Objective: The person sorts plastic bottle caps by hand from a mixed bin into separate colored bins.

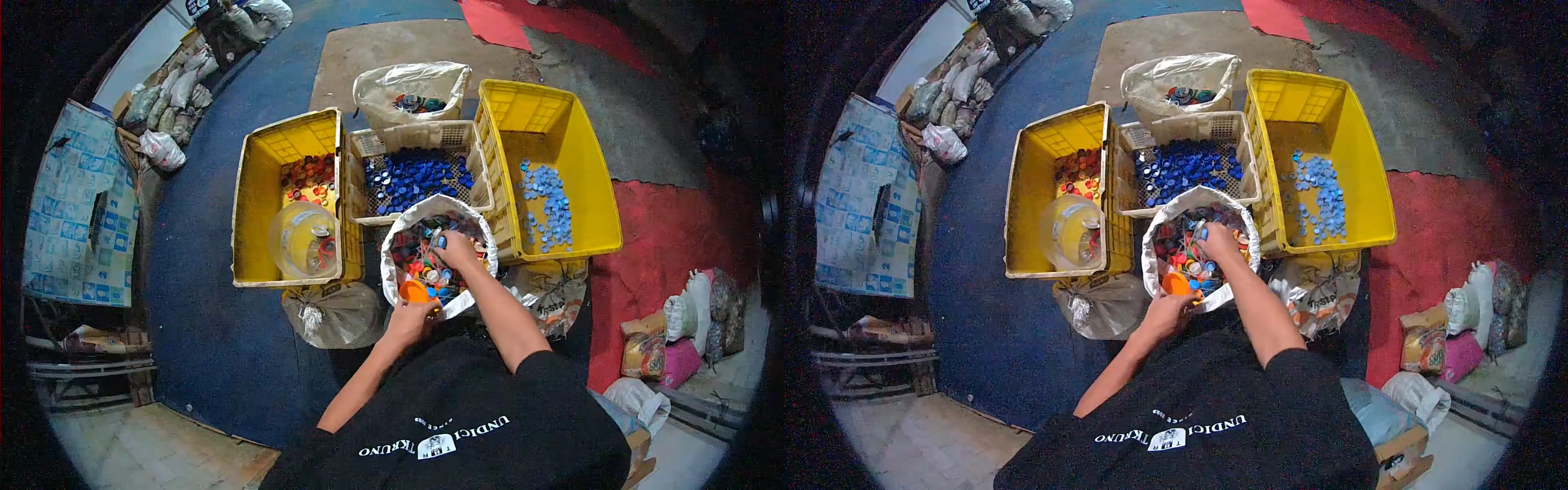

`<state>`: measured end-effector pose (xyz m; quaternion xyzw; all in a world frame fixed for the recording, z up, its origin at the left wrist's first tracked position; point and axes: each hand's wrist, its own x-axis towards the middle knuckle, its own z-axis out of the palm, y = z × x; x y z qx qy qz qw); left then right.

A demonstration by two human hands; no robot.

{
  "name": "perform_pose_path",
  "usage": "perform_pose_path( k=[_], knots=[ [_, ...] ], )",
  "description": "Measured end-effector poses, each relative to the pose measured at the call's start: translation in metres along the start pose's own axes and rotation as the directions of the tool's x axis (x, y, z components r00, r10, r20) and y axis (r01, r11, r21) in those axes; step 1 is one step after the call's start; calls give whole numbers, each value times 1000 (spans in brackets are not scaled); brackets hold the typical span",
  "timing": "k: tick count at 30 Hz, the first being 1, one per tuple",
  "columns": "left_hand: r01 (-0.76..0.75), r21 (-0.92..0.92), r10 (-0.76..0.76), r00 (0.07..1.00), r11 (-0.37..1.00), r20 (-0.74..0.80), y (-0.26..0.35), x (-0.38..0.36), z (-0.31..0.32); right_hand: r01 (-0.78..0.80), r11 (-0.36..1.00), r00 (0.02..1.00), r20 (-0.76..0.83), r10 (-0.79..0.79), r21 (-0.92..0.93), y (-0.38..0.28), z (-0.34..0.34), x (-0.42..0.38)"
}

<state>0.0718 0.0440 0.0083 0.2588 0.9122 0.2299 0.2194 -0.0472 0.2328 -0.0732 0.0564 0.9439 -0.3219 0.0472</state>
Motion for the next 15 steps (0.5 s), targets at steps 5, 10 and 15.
perform_pose_path(
  k=[5,10,15],
  knots=[
    [-93,-58,96,994,994,50,-8,0,-4,-56,998,994,95,55,5,-6,-13,-5],
    [14,-194,-54,978,981,-200,-10,32,-9,-56,855,985,-112,133,516,31,-24,-42],
    [1,-3,-2,952,1000,-305,-21,94,7,-203,234,931,113,346,951,23,-39,-89]
  ],
)
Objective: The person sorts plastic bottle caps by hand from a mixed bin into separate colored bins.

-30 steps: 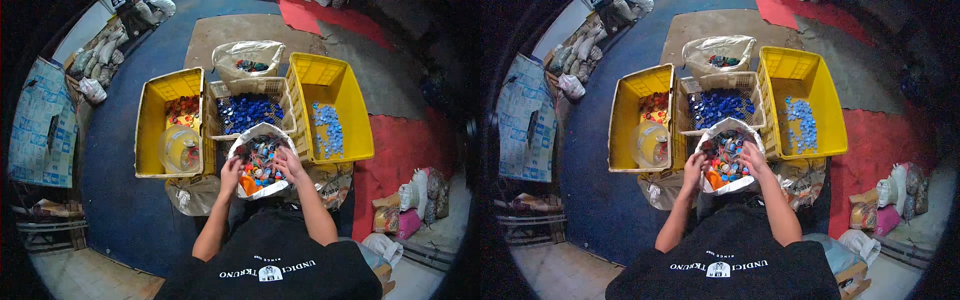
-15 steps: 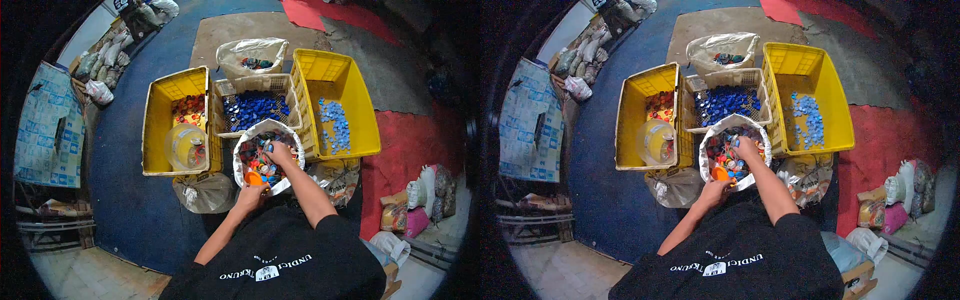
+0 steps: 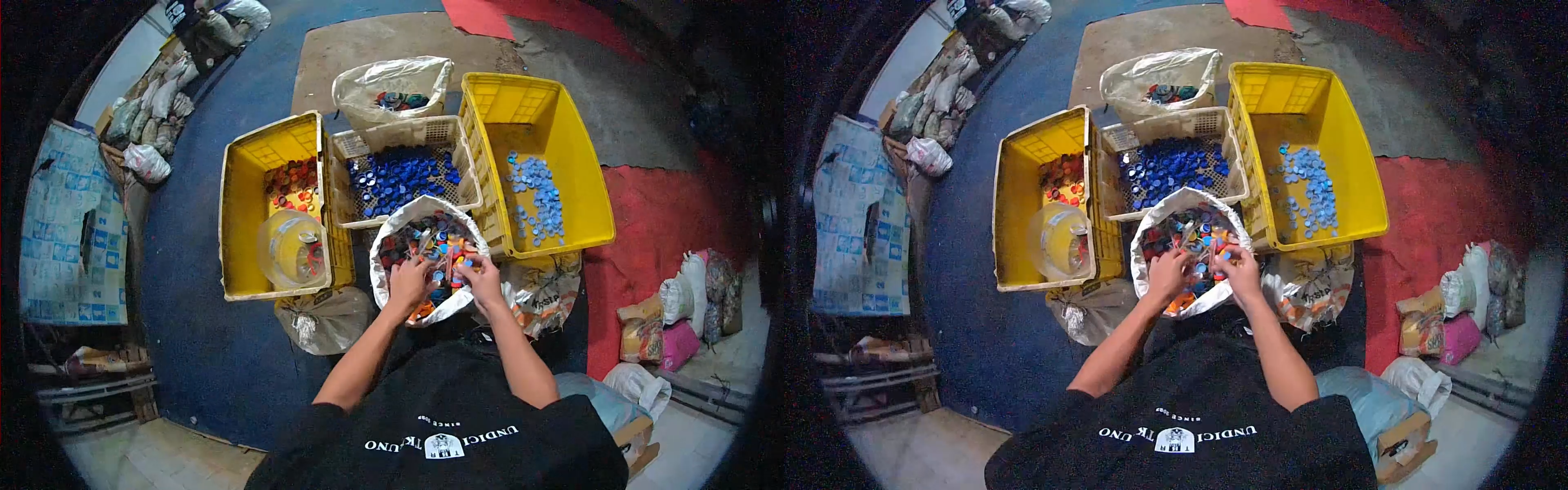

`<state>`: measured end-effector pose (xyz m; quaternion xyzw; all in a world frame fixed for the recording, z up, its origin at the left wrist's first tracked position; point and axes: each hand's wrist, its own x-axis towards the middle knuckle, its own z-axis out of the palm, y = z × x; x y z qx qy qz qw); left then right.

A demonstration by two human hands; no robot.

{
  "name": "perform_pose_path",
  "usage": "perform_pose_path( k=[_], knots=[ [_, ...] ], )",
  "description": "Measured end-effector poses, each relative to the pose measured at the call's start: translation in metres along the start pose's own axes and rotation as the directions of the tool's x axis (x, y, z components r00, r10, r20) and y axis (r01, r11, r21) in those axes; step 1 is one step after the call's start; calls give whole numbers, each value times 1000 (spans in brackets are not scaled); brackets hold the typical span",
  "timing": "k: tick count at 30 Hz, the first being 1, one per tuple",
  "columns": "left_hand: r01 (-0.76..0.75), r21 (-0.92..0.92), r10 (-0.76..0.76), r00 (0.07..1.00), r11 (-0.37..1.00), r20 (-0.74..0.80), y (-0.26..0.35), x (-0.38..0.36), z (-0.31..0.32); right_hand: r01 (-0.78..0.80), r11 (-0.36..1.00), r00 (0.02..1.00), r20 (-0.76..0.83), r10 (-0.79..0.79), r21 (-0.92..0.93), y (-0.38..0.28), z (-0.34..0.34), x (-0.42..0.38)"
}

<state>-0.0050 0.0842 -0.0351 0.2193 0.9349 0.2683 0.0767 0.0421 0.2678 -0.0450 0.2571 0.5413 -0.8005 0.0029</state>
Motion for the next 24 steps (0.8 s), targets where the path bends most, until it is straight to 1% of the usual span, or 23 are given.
perform_pose_path(
  k=[1,2,4,5,6,8,9,10,11,12,13,14,15,16,17,18,20,21,22,24],
  knots=[
    [-36,93,42,997,995,-64,-4,11,9,-81,995,997,-3,82,63,-9,1,-11],
    [-48,91,54,997,995,-57,-9,22,17,-77,995,997,-16,78,68,-18,3,-20],
    [-52,364,79,995,930,-59,-19,41,37,-153,983,988,27,151,98,-29,4,-34],
    [-56,425,82,996,903,-43,-22,46,44,-147,979,989,49,141,140,-28,2,-37],
    [-54,429,86,995,902,-55,-23,50,45,-148,979,989,38,144,143,-26,-2,-38],
    [-57,455,81,996,889,-33,-25,51,45,-285,937,959,65,277,205,-22,-8,-41],
    [-35,393,64,996,919,-60,-18,49,36,-322,915,947,93,309,243,-24,-11,-41],
    [-39,394,67,996,918,-55,-11,46,26,-322,914,947,90,309,248,-17,-16,-33],
    [20,216,4,994,976,-109,-5,39,15,-317,938,946,124,300,144,-7,-22,-22],
    [76,28,-71,986,997,-151,-1,31,6,-305,952,942,160,295,37,0,-25,-13],
    [25,4,-23,978,1000,-207,-4,20,2,148,826,986,150,-78,-544,0,-13,-8],
    [29,6,-27,978,1000,-207,-9,11,-4,147,827,985,153,-75,-542,-2,-3,-3],
    [155,-262,-181,981,953,-77,-16,1,-11,201,691,970,241,-40,-694,-7,8,1],
    [295,-493,-291,953,819,86,-19,-8,-19,266,525,948,319,11,-808,-8,16,5],
    [302,-531,-322,945,792,56,-20,-18,-26,376,383,922,382,-64,-844,3,19,15],
    [338,-603,-369,926,723,77,-25,-28,-28,382,384,919,390,-60,-841,17,20,27],
    [209,-760,-397,915,616,-71,-21,-42,-38,343,113,936,349,40,-933,43,21,47],
    [223,-779,-410,911,586,-48,-21,-49,-40,331,22,941,331,67,-944,46,27,50],
    [235,-797,-422,906,556,-28,-20,-55,-42,347,21,935,348,65,-937,47,30,52],
    [279,-814,-451,892,510,24,-20,-67,-41,282,12,955,282,95,-959,51,30,45]
  ],
)
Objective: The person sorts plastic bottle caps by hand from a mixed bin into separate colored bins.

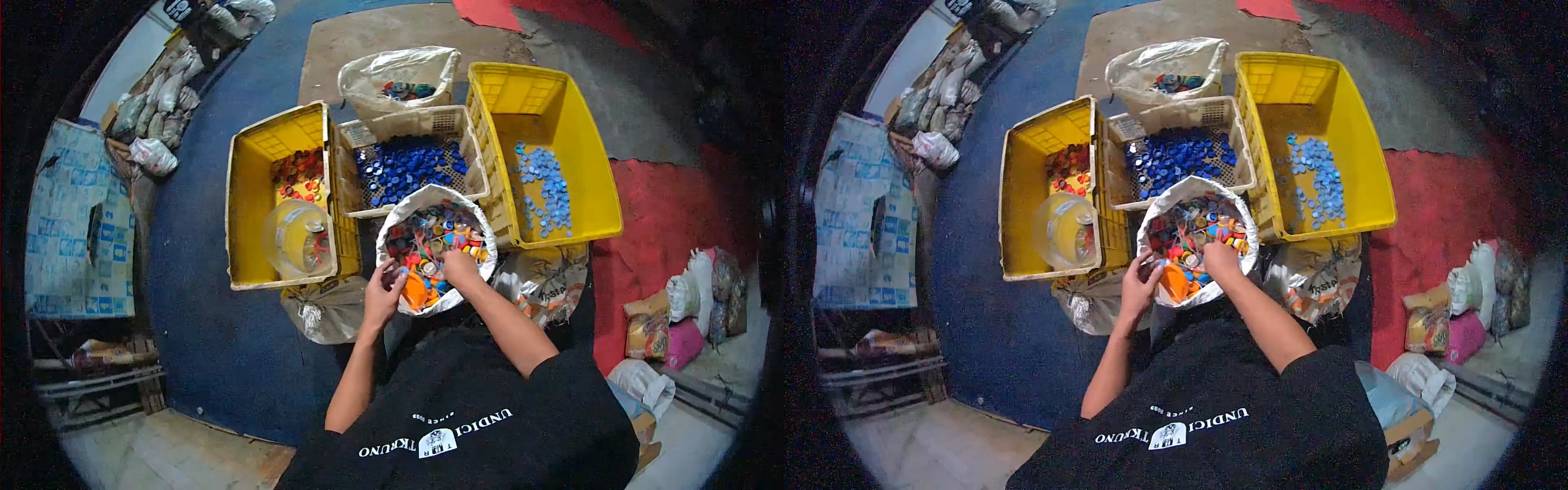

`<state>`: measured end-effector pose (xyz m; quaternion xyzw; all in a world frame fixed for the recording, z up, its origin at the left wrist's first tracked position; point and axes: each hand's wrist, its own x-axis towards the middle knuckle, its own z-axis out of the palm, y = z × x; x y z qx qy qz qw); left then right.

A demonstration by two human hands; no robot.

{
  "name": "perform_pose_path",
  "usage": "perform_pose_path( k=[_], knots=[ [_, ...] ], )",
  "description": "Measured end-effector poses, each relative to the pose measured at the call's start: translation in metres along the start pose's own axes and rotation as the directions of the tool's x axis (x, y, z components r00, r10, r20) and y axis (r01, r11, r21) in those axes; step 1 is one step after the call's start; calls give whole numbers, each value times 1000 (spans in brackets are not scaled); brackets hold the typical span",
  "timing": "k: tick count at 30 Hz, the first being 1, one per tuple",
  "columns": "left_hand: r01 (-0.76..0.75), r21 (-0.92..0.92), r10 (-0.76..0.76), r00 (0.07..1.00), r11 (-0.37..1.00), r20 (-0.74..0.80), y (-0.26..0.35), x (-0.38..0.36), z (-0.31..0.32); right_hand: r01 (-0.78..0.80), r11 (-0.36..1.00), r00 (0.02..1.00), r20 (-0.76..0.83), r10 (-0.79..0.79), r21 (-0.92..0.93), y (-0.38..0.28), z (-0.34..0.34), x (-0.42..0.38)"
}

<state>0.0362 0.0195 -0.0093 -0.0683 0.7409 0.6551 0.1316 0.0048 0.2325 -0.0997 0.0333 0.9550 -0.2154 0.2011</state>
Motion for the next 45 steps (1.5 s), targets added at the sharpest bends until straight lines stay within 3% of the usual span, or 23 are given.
perform_pose_path(
  k=[2,5,6,7,9,10,12,14,16,21,24,26,28,29,30,32,36,38,40,41,42,43,45],
  knots=[
    [-95,85,97,995,992,-21,-9,-6,-2,19,1000,999,-36,-19,-3,2,1,-1],
    [-117,58,121,990,991,-66,-9,-15,9,173,953,973,-192,-127,249,-3,-35,-15],
    [-120,56,123,990,991,-63,-10,-15,10,171,954,973,-194,-125,247,-6,-52,-23],
    [-41,43,42,999,998,-14,-12,-14,11,9,888,998,-55,18,461,-8,-70,-29],
    [3,11,-3,999,1000,33,-2,-15,21,-204,520,979,174,106,830,12,-57,-23],
    [-1,12,0,999,1000,40,0,-13,26,-202,517,979,169,111,832,16,-59,-31],
    [15,93,-25,994,996,106,5,-7,37,-247,-87,968,249,16,965,22,-67,-47],
    [-40,74,30,991,996,130,4,-2,49,-241,-148,964,254,76,959,19,-82,-69],
    [93,-91,-70,970,991,234,9,2,58,-179,-347,963,236,130,921,17,-88,-84],
    [236,-294,-152,948,926,281,26,3,79,-210,-581,974,217,-59,786,22,-71,-93],
    [60,-203,1,958,977,287,26,2,86,-239,-654,968,229,-103,718,9,-76,-104],
    [76,-144,-14,920,987,391,19,4,85,-227,-634,970,233,-75,739,13,-64,-105],
    [-116,-67,132,920,991,368,15,0,88,-317,-655,932,96,-350,686,16,-61,-102],
    [12,-282,96,925,959,368,14,-1,89,-269,-618,963,214,-164,738,15,-57,-107],
    [14,-282,97,922,959,375,14,-2,87,-263,-621,965,211,-158,739,15,-54,-108],
    [-9,4,7,914,1000,405,17,-3,83,-239,-606,969,223,-103,759,17,-52,-111],
    [8,28,-20,886,1000,464,17,-4,101,-241,-694,971,164,-176,679,25,-63,-126],
    [-184,81,120,857,980,502,23,10,122,-175,-715,983,160,-90,677,41,-81,-114],
    [-335,-10,307,850,942,429,49,36,156,80,-788,992,28,123,610,46,-132,-114],
    [-234,-40,224,851,971,475,109,31,159,193,-771,981,-135,140,607,55,-147,-111],
    [-348,-103,359,837,932,412,123,42,170,254,-736,966,-122,229,627,45,-175,-118],
    [-261,-135,294,872,956,392,146,40,173,260,-722,953,-48,300,641,47,-185,-115],
    [-317,-163,354,871,934,340,149,48,169,254,-707,930,33,365,661,47,-182,-119]
  ],
)
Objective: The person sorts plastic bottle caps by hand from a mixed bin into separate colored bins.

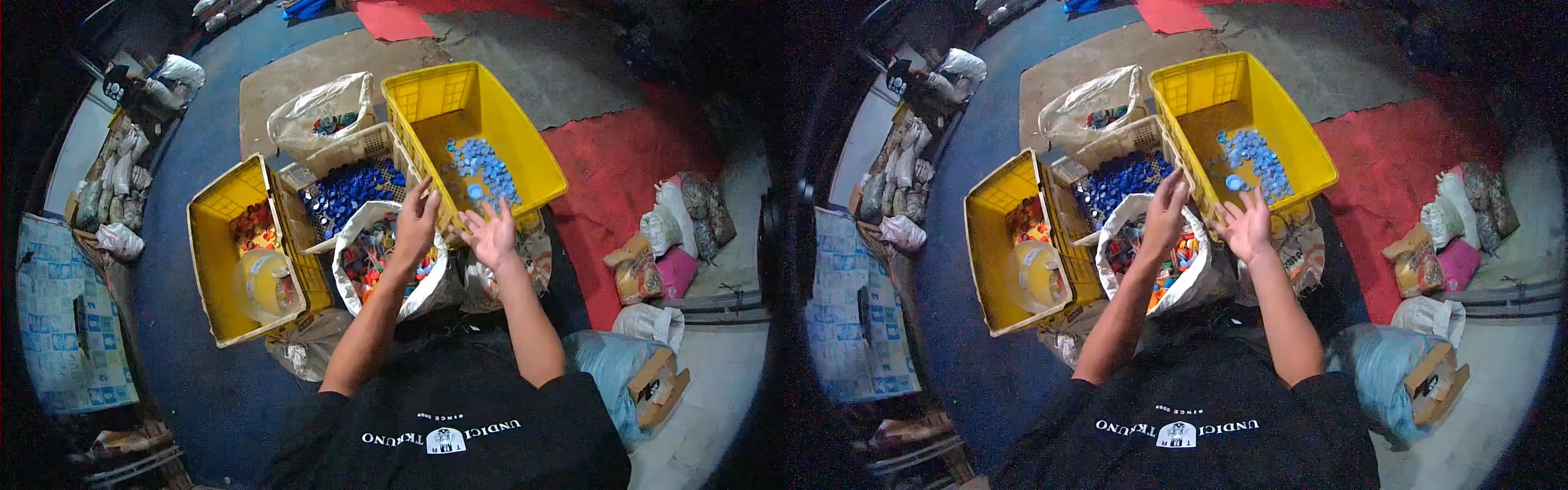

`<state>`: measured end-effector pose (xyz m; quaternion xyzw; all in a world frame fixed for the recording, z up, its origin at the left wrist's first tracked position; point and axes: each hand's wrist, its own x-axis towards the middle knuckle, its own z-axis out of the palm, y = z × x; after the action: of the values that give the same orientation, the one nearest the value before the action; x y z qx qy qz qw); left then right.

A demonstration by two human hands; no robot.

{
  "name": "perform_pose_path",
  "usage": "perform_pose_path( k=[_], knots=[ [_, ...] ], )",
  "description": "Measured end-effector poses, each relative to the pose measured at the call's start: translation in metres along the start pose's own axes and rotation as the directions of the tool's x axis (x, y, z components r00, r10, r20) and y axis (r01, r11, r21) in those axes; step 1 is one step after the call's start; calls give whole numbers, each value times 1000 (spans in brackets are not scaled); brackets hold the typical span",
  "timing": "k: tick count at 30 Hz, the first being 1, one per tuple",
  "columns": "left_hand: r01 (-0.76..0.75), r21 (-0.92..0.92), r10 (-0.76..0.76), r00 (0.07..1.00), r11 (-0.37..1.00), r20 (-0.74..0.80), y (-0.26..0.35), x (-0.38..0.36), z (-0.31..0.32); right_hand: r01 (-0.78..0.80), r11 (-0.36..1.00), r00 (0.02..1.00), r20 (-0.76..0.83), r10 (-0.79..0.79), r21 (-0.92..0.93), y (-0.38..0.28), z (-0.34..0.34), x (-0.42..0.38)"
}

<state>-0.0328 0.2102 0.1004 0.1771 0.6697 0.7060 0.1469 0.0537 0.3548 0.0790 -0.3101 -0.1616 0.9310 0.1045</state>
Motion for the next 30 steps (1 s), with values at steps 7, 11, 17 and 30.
perform_pose_path(
  k=[7,11,17,30],
  knots=[
    [162,206,-130,979,965,-159,-79,-64,-83,50,943,999,36,-41,-330,54,-72,-8],
    [246,488,-283,959,838,3,-120,-134,-101,-46,786,996,32,83,-617,83,-68,-6],
    [159,784,-511,830,600,223,-92,-166,-85,520,-388,844,528,97,-761,119,-54,42],
    [260,524,-491,790,811,367,-116,-160,-105,413,-734,907,176,382,-539,174,-52,31]
  ],
)
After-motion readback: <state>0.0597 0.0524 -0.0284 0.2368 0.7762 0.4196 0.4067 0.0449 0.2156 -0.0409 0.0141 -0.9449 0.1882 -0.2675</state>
